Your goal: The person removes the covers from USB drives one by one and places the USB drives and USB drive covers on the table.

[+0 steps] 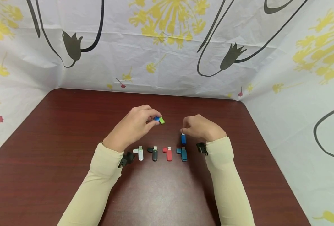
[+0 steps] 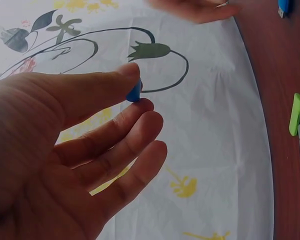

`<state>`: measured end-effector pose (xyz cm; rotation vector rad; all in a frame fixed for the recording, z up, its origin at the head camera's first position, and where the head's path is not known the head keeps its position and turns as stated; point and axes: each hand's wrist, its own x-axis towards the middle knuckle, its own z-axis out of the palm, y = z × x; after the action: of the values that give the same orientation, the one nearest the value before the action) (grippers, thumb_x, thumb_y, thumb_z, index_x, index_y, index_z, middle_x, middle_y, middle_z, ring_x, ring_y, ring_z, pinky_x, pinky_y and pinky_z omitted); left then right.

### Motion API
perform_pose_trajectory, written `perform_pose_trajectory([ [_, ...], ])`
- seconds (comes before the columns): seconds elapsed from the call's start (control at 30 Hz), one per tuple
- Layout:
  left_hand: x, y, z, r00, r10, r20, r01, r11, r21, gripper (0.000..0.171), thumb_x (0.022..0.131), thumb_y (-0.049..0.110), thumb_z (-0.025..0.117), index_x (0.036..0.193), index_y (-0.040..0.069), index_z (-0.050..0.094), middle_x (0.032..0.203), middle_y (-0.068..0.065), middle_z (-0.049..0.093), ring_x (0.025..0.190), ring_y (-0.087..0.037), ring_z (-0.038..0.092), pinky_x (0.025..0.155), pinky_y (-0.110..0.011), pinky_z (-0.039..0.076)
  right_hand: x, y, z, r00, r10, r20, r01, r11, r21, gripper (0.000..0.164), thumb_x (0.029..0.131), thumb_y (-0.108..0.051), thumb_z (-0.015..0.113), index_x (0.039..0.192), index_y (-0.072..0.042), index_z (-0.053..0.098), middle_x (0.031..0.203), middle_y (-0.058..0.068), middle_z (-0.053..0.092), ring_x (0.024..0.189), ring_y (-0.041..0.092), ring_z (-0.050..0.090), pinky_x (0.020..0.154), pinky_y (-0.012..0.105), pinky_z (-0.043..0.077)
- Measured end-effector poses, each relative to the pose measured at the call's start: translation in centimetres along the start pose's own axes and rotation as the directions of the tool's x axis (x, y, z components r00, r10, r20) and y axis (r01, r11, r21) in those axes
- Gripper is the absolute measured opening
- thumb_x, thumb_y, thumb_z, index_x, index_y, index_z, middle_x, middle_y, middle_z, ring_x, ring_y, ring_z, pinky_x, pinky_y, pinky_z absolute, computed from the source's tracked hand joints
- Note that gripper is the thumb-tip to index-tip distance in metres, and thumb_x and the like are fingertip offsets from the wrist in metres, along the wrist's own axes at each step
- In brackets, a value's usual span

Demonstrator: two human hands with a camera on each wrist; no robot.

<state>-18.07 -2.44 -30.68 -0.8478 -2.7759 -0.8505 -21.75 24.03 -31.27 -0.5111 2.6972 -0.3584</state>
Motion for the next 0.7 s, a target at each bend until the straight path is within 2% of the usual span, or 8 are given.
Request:
perform_pose_trajectory([
  [0.1,0.2,0.1,0.4,1.0,-0.001,0.017,0.001,1.0,0.005,0.025,0.103,0.017,0.076,0.126,0.009,0.077,0.114,-0.007,0.069,0.096,-0.02,0.066,0.088,-0.029,0.06,-1.0,-1.1,-0.6,0.998,-0.005,-0.058,0.006,1.0,0.012,0.034,0.105,-0.029,0.069,0.129,-0.006,0.07,0.122,0.012,0.074,0.104,0.026,0.069,0.087,0.047,0.061],
  [0.23,0.5,0.5,0.9,0.999,-0.017,0.05,0.016,1.0,0.015,0.025,0.103,0.017,0.076,0.126,0.007,0.077,0.113,-0.006,0.069,0.099,-0.021,0.068,0.089,-0.031,0.061,-2.0,-2.5,-1.5,0.989,-0.023,-0.149,0.023,1.0,-0.005,0.043,0.105,-0.028,0.069,0.138,-0.001,0.063,0.131,0.018,0.07,0.116,0.034,0.067,0.1,0.055,0.057],
  [0.5,1.7,1.4,2.3,0.995,-0.005,0.103,0.002,1.0,0.024,0.022,0.103,0.019,0.075,0.122,0.008,0.079,0.11,-0.006,0.071,0.099,-0.019,0.069,0.086,-0.031,0.061,-3.6,-3.4,-2.8,0.97,-0.04,-0.24,0.038,0.999,-0.014,0.044,0.107,-0.026,0.067,0.141,0.001,0.061,0.139,0.022,0.066,0.127,0.038,0.064,0.108,0.059,0.052],
  [0.7,3.5,2.0,4.4,0.981,-0.055,0.188,0.056,0.998,0.0,0.024,0.103,0.014,0.075,0.124,0.004,0.078,0.115,-0.009,0.073,0.1,-0.019,0.07,0.09,-0.032,0.063,-4.0,-3.6,-3.5,0.951,-0.049,-0.306,0.057,0.998,0.018,0.041,0.107,-0.024,0.066,0.139,0.0,0.063,0.14,0.02,0.067,0.129,0.036,0.066,0.11,0.057,0.052],
])
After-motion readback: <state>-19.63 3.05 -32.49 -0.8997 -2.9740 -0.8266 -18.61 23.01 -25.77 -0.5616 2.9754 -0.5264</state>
